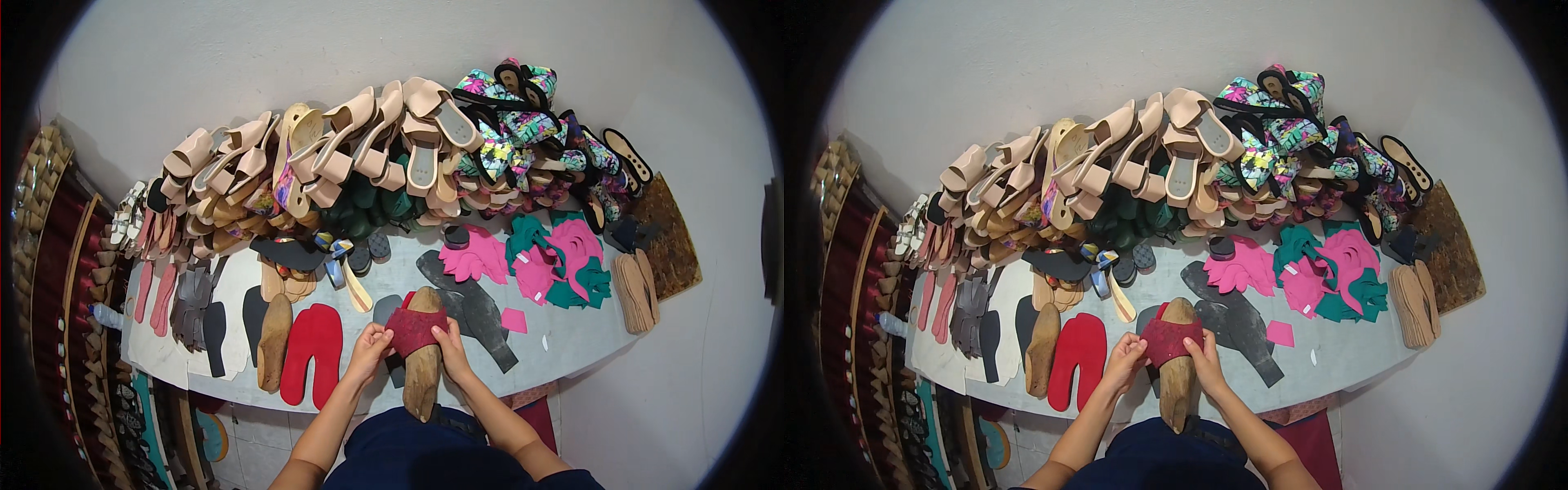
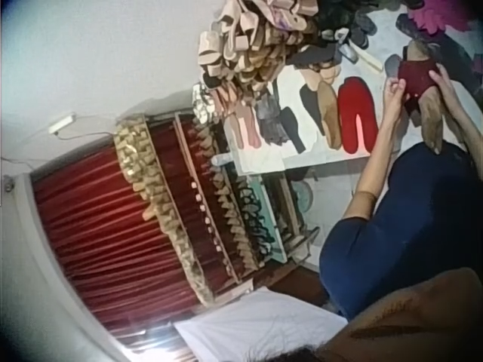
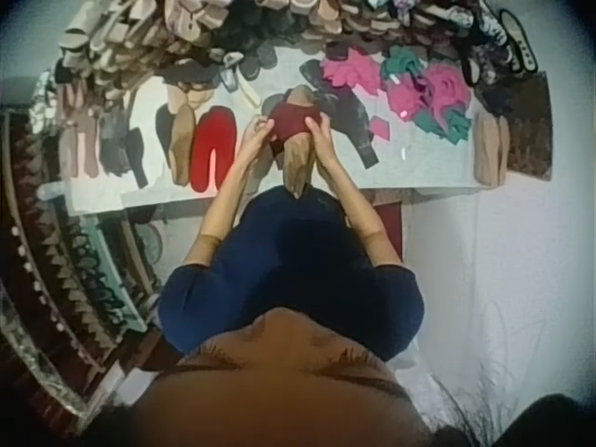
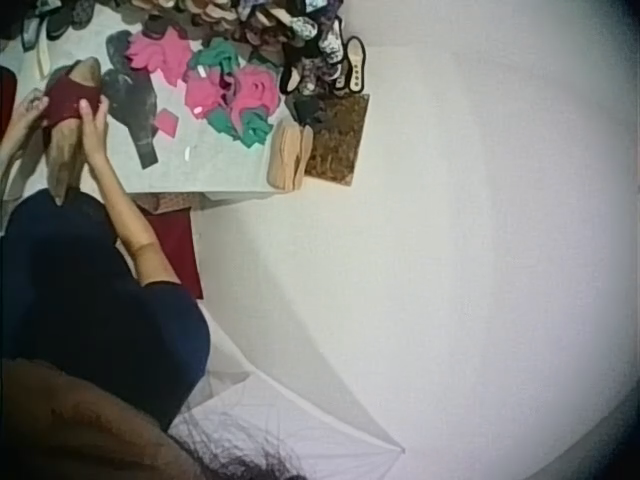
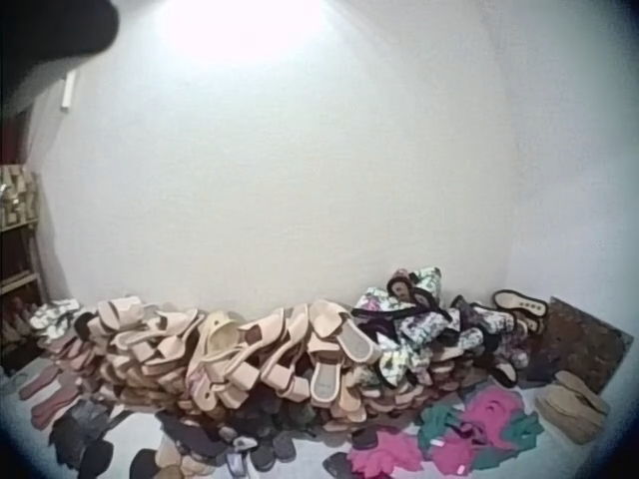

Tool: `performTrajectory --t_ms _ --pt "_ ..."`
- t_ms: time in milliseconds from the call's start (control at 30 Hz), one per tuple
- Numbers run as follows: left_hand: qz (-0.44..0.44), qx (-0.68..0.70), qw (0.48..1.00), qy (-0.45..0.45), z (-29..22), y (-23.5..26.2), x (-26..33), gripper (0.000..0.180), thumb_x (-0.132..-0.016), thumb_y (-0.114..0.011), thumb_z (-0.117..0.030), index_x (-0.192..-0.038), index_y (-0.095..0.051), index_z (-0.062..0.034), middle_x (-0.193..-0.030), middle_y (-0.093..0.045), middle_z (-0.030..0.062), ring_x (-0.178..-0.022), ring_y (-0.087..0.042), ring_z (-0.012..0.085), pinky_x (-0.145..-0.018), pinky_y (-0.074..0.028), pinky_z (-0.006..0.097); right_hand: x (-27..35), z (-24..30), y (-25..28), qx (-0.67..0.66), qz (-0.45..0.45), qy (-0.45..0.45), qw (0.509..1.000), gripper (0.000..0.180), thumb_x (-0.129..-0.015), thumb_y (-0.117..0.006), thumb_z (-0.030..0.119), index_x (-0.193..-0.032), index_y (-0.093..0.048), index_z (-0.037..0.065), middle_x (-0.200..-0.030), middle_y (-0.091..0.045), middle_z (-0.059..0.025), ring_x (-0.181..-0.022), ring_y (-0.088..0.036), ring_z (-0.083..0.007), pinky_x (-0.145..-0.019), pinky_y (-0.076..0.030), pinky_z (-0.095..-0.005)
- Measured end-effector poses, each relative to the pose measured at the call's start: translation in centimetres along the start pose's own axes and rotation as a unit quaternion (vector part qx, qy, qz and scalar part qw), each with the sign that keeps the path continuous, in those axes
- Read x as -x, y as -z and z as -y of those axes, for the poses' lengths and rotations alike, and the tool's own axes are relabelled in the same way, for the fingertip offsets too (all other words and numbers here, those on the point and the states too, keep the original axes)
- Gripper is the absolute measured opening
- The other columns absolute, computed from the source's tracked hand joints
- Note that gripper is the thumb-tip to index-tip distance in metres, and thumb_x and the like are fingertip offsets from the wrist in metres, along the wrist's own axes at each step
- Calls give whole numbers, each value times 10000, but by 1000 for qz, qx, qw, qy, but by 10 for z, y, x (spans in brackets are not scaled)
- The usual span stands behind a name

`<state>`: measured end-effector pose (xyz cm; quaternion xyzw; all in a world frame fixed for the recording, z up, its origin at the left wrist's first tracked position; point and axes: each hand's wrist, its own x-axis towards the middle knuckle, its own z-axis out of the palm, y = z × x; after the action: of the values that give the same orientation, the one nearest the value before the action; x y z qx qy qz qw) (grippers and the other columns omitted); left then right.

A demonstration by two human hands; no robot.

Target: Manually assembling shoe components and organizing finished sandals on a display rack.

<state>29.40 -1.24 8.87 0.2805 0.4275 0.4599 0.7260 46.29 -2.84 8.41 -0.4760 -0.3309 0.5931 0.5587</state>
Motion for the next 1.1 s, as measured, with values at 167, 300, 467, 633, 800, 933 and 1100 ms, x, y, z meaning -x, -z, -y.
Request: performTrajectory --t_ms 167,300,467,633,800,933,1100 --pt "46 4 999 -7 -3 6 -4 120 -844 -536 -176 -822 -440 -109 -763 -575 1 -667 -539 61 -607 -429 200 4 6 -5 19 12 16 1000 427 -828 -532 244 -1133 -330 24 -1096 -443 -111 -1021 -427 -151 -889 -333 -284" --pt "60 2 998 -9 -10 7 -7 126 -840 -542 -168 -810 -435 -106 -722 -558 -6 -632 -524 55 -580 -413 193 4 10 -8 3 31 37 999 459 -813 -549 232 -1148 -309 30 -1095 -440 -118 -1025 -426 -155 -894 -331 -291" --pt "151 82 985 0 -4 25 -14 126 -841 -535 -149 -797 -426 -103 -696 -526 -13 -632 -526 63 -588 -427 199 7 18 -16 -10 51 35 998 470 -802 -564 216 -1147 -301 36 -1100 -438 -119 -1028 -424 -153 -896 -331 -295" --pt "95 207 974 6 12 9 -11 94 -852 -512 -143 -832 -436 -92 -849 -543 31 -784 -554 116 -751 -482 289 6 17 -20 -7 65 38 997 435 -785 -583 178 -1111 -331 39 -1076 -441 -98 -1014 -425 -146 -887 -336 -292" --pt "106 266 958 -26 18 -2 -14 163 -867 -484 -176 -1001 -456 -88 -1032 -534 77 -962 -527 173 -850 -439 335 5 14 -18 -46 62 22 997 436 -781 -577 188 -1119 -346 39 -1059 -448 -86 -996 -431 -139 -881 -340 -284" --pt "109 262 959 -17 21 -16 -15 193 -874 -468 -196 -1033 -442 -92 -1069 -514 74 -1001 -505 177 -877 -419 342 2 6 -10 -131 41 3 991 455 -777 -573 199 -1136 -345 37 -1059 -449 -82 -990 -435 -134 -881 -340 -277" --pt "114 265 957 2 28 -11 -13 204 -878 -462 -200 -1033 -438 -71 -1066 -515 72 -997 -505 170 -887 -409 330 3 6 -7 -128 44 7 991 452 -782 -571 210 -1134 -345 39 -1055 -450 -80 -986 -436 -133 -876 -343 -274"
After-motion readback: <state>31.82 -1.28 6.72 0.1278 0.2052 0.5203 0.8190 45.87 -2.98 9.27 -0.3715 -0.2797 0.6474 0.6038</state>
